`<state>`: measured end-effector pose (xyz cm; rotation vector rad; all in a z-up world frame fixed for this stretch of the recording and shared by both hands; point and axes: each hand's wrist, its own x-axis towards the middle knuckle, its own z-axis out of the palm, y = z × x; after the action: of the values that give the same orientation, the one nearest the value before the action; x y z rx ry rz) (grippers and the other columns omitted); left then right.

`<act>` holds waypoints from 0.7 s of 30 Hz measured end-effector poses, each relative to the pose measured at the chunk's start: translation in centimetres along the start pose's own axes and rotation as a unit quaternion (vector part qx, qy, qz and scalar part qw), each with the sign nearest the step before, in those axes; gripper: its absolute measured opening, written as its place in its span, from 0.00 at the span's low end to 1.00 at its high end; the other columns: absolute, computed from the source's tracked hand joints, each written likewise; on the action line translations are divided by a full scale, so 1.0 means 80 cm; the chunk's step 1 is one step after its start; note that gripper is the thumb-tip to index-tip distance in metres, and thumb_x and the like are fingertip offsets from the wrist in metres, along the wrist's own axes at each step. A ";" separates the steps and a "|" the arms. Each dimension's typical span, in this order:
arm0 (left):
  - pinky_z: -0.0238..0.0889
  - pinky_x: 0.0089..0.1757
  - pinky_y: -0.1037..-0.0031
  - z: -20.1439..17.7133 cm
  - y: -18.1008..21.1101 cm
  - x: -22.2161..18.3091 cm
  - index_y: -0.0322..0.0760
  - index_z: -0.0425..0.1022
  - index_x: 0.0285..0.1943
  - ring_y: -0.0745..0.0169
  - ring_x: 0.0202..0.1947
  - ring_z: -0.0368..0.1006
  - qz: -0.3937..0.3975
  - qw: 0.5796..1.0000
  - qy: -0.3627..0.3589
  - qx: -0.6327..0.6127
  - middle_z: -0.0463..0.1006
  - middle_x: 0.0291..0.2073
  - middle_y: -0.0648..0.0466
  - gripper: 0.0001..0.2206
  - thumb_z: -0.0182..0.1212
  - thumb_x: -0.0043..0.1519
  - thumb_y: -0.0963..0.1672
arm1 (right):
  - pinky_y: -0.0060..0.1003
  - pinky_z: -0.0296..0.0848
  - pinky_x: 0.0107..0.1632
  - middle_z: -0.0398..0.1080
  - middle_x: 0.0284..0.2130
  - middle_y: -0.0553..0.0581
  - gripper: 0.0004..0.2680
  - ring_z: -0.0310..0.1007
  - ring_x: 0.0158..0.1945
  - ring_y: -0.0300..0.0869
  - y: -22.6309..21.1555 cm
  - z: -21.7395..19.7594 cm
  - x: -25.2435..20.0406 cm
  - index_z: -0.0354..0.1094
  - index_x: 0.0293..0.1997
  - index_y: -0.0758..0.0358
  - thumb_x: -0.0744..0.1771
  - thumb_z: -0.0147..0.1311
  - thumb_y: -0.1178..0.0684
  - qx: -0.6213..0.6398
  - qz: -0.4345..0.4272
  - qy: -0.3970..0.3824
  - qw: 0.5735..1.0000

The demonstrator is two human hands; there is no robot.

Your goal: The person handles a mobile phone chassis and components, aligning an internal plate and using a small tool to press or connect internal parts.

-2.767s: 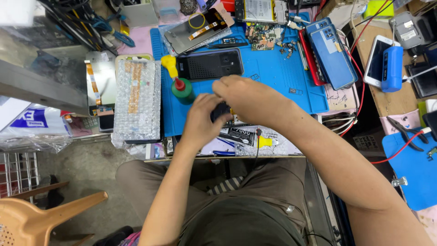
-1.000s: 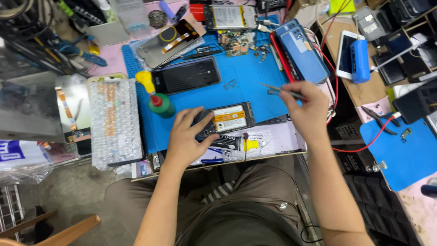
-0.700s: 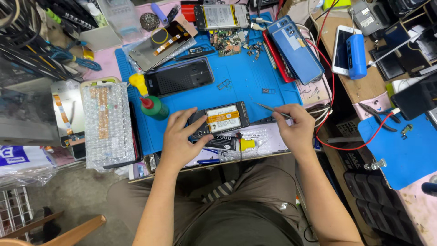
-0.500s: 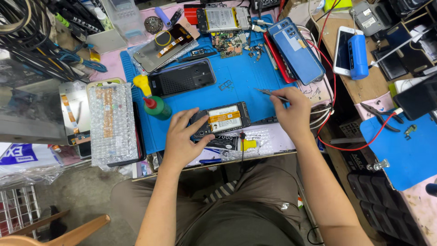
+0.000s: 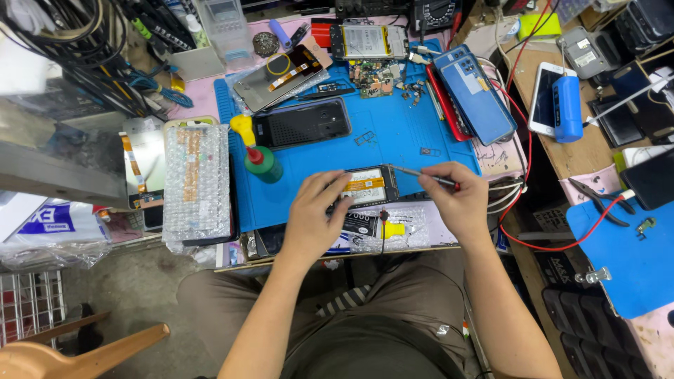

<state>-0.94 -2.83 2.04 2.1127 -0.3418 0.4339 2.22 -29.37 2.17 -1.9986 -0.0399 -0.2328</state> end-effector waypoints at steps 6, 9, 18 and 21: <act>0.61 0.46 0.64 0.006 0.017 0.022 0.38 0.80 0.52 0.54 0.46 0.73 0.040 0.999 0.006 0.029 0.81 0.46 0.55 0.13 0.69 0.58 0.43 | 0.26 0.66 0.39 0.76 0.35 0.52 0.05 0.72 0.37 0.33 -0.029 0.006 -0.016 0.78 0.40 0.66 0.63 0.67 0.60 -0.008 -0.009 -0.058 0.998; 0.59 0.45 0.65 0.002 0.020 0.026 0.40 0.81 0.44 0.58 0.43 0.74 0.054 0.997 0.008 0.050 0.81 0.40 0.59 0.07 0.69 0.59 0.43 | 0.27 0.66 0.38 0.77 0.34 0.52 0.05 0.72 0.37 0.33 -0.038 0.009 -0.020 0.78 0.40 0.66 0.63 0.66 0.61 0.000 0.013 -0.073 0.997; 0.63 0.36 0.74 -0.015 0.005 0.021 0.38 0.83 0.38 0.64 0.30 0.71 -0.121 0.987 0.021 -0.103 0.81 0.31 0.56 0.03 0.69 0.60 0.42 | 0.27 0.71 0.43 0.77 0.37 0.53 0.05 0.75 0.41 0.34 -0.054 0.027 -0.014 0.77 0.41 0.66 0.64 0.65 0.62 0.053 -0.029 -0.097 0.993; 0.63 0.33 0.78 -0.025 -0.002 0.019 0.35 0.85 0.39 0.71 0.28 0.69 -0.164 0.969 -0.008 -0.186 0.83 0.31 0.55 0.04 0.70 0.59 0.41 | 0.29 0.67 0.38 0.77 0.36 0.54 0.05 0.73 0.38 0.36 -0.066 0.028 -0.013 0.77 0.39 0.67 0.63 0.65 0.63 0.022 -0.023 -0.112 0.993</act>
<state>0.13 -1.20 3.60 1.7617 -0.0680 0.1431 0.84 -25.00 5.75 -1.9733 -0.2323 -0.0370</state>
